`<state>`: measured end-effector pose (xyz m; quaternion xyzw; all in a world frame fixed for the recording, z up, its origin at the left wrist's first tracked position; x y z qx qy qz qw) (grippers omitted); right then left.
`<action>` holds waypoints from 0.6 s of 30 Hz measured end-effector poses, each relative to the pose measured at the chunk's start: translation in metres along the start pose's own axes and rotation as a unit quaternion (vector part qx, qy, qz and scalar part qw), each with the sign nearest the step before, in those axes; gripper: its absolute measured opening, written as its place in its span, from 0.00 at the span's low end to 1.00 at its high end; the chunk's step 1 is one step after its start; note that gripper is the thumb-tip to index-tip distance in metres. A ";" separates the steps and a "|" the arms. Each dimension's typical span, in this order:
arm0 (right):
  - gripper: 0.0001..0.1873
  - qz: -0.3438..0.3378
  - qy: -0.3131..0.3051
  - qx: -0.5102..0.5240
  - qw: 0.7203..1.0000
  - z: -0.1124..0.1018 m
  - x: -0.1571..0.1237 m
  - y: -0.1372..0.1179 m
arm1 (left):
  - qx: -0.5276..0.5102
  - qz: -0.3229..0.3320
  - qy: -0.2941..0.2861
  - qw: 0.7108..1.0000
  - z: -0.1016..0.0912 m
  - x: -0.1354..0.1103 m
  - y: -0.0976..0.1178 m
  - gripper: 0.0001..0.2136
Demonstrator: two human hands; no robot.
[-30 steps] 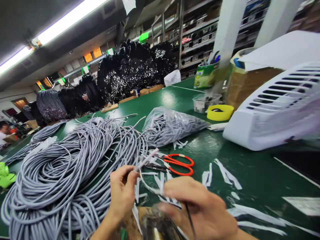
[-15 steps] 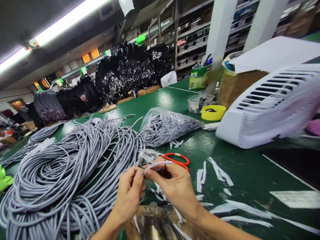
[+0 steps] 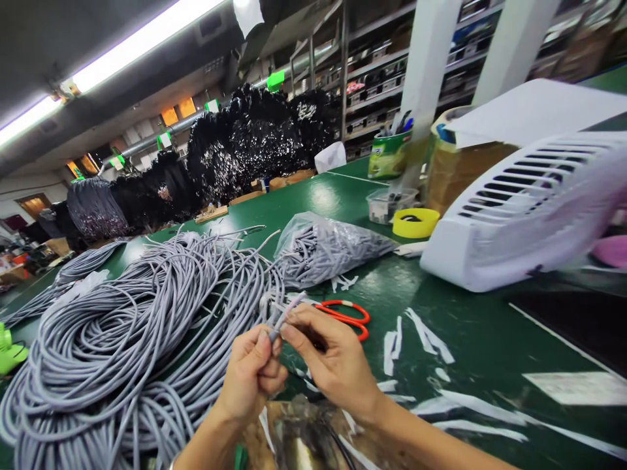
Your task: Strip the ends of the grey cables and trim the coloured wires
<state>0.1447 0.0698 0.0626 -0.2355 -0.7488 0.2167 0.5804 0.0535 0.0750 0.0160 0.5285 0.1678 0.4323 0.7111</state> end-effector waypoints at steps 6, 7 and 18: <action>0.06 -0.003 -0.004 -0.017 1.000 -0.001 -0.003 0.004 | -0.001 0.002 0.000 1.000 -0.001 0.000 0.001 0.17; 0.05 -0.002 -0.004 -0.028 1.000 -0.002 -0.003 0.003 | 0.000 0.000 -0.001 1.000 -0.001 0.000 0.000 0.18; 0.08 -0.031 0.028 -0.143 0.989 -0.002 -0.007 -0.014 | -0.037 0.000 -0.001 0.999 0.003 0.002 -0.006 0.18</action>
Point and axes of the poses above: each hand's wrist, its own x-axis towards the middle knuckle, its own z-axis out of the palm, y = z × x, the point moved 8 cm from there along x, towards the middle knuckle, and after that the axes turned 14 degrees about -y, right-handed, at the moved point
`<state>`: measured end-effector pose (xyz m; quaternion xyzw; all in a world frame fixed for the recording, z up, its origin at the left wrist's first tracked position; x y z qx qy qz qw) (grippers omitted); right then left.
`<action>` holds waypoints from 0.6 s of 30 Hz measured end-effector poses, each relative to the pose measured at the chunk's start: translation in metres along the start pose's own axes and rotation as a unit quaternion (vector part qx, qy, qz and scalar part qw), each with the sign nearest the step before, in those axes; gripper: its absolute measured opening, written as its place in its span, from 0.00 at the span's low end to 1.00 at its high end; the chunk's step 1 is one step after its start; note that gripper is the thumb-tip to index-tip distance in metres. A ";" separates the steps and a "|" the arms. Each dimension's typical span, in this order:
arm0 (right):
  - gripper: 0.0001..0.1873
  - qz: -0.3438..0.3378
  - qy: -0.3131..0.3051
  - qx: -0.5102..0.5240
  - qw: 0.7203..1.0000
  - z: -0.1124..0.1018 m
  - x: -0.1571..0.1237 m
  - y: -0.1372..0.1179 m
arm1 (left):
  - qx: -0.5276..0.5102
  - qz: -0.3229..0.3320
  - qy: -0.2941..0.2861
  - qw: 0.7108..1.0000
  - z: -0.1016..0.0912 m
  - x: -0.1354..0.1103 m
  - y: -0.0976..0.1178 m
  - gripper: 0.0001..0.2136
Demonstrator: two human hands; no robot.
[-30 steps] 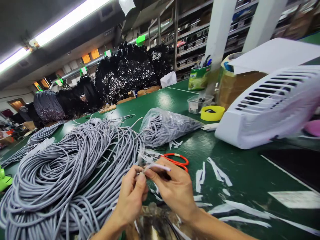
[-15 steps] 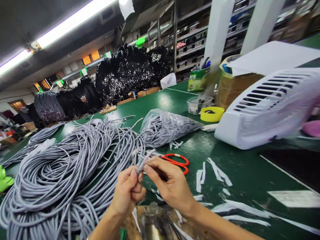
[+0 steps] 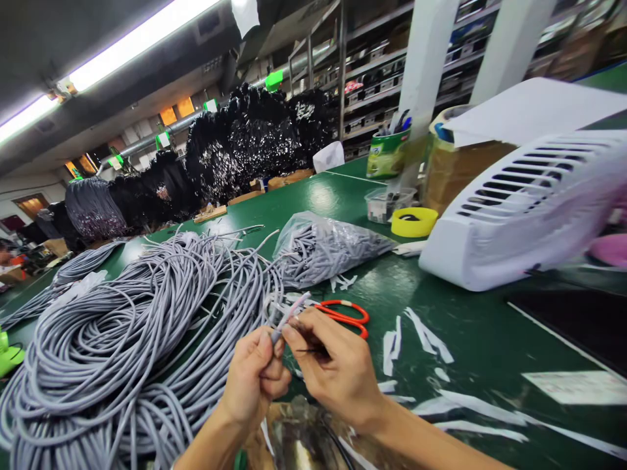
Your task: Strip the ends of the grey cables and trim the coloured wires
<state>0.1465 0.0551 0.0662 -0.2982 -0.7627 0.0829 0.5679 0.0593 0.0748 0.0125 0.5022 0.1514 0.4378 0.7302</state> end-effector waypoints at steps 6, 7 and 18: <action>0.10 0.092 -0.026 0.081 0.992 0.009 -0.003 0.022 | -0.018 0.016 0.003 1.000 -0.004 -0.004 0.003 0.17; 0.10 0.106 -0.032 0.087 0.990 0.011 -0.003 0.025 | -0.018 0.018 0.004 1.000 -0.005 -0.004 0.004 0.17; 0.11 0.182 -0.031 0.110 0.977 0.009 0.001 0.044 | 0.068 0.045 0.002 0.997 0.000 -0.006 0.016 0.15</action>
Point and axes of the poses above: each hand's wrist, its own x-axis towards the middle knuckle, its own z-axis out of the palm, y = z × x, the point moved 8 cm from there along x, towards the middle knuckle, and after that the axes turned 14 degrees about -y, right-handed, at the moved point
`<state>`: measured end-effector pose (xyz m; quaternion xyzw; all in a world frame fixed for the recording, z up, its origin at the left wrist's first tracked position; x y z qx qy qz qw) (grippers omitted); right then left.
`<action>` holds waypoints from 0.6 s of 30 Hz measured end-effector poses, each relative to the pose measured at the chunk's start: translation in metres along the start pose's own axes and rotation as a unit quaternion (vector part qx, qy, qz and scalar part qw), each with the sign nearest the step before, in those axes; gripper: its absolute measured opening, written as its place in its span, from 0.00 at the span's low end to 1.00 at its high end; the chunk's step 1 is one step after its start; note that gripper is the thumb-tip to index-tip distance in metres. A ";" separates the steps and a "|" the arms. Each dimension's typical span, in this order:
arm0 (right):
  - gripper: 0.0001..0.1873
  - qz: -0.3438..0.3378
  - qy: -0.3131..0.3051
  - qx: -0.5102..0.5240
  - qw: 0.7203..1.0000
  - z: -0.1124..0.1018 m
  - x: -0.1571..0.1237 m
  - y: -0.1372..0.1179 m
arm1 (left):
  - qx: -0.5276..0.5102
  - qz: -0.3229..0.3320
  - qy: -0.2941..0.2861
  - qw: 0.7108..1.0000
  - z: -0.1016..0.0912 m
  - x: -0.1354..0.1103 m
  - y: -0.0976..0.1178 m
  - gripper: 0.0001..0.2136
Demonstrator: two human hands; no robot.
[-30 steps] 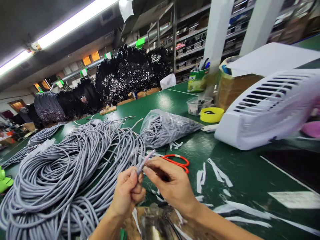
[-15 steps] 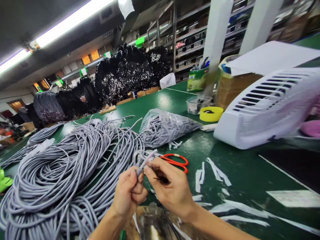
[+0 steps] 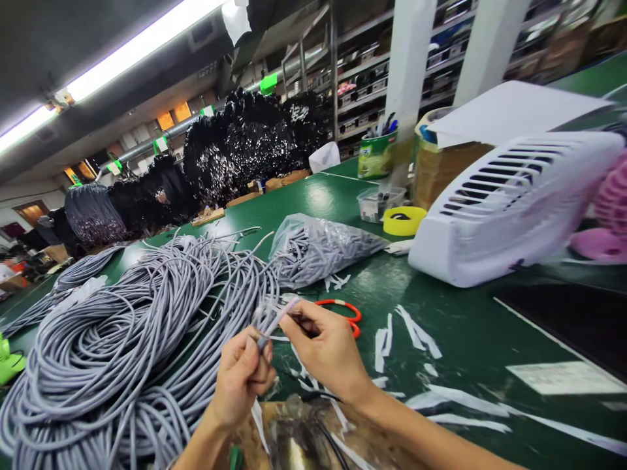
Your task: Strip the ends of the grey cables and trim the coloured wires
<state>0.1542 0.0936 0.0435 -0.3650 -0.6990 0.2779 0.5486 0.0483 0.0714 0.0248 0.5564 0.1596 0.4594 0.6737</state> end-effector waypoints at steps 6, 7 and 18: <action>0.14 0.046 -0.089 0.005 0.995 0.011 0.008 0.012 | 0.013 0.011 0.027 0.999 -0.006 -0.003 0.007 0.11; 0.14 0.050 -0.087 -0.003 0.995 0.010 0.010 0.014 | 0.008 0.012 0.014 1.000 -0.005 -0.003 0.007 0.11; 0.08 -0.184 -0.026 0.000 0.983 -0.006 -0.011 -0.035 | 0.090 0.014 0.005 0.996 -0.009 -0.007 0.008 0.13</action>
Point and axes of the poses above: each hand's wrist, its own x-axis towards the middle knuckle, its own z-axis out of the palm, y = z × x, the point moved 8 cm from there along x, towards the middle knuckle, and after that the axes turned 14 degrees about -y, right-handed, at the moved point
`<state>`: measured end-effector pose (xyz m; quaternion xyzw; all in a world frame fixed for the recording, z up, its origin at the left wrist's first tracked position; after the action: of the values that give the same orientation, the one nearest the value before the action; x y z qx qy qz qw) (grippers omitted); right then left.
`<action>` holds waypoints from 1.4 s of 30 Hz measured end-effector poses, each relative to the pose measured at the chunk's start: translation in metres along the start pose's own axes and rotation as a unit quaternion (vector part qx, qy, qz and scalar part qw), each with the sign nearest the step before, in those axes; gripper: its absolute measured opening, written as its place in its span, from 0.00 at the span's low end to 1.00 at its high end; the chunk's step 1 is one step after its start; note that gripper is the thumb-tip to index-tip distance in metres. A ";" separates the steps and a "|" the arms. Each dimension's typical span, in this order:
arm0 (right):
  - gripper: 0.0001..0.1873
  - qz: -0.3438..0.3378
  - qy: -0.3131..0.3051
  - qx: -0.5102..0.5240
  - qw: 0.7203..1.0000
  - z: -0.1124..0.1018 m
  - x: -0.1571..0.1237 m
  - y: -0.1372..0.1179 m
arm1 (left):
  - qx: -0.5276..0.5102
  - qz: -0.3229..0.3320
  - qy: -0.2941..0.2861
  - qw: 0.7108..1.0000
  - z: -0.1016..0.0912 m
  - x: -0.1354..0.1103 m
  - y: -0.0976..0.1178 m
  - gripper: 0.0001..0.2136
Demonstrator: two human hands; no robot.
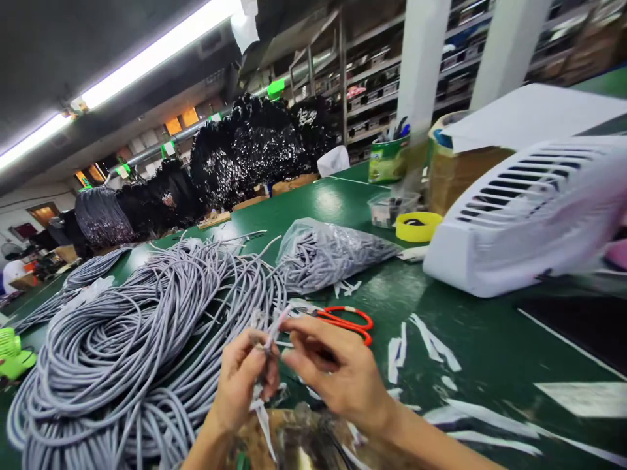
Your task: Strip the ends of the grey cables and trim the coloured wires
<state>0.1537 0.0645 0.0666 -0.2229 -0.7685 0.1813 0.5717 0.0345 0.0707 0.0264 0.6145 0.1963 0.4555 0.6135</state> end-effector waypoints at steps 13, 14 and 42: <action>0.05 -0.117 0.026 -0.244 0.962 0.007 -0.016 -0.037 | 0.323 0.036 0.080 0.942 0.000 -0.012 0.016 0.04; 0.05 -0.116 0.040 -0.244 0.962 0.004 -0.017 -0.038 | 0.338 0.036 0.091 0.936 -0.002 -0.014 0.017 0.03; 0.24 -0.245 -0.072 -0.231 0.939 0.031 -0.027 -0.049 | 0.319 -0.025 0.121 0.940 0.001 -0.004 0.014 0.16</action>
<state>0.1242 0.0080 0.0623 -0.1402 -0.8589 -0.1316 0.4746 0.0286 0.0643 0.0379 0.7133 0.4193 0.4240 0.3682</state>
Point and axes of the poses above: each hand's wrist, its own x-axis towards the middle knuckle, its own z-axis out of the palm, y = z × x, the point moved 8 cm from there along x, towards the middle knuckle, and after that the axes turned 14 degrees about -y, right-handed, at the moved point
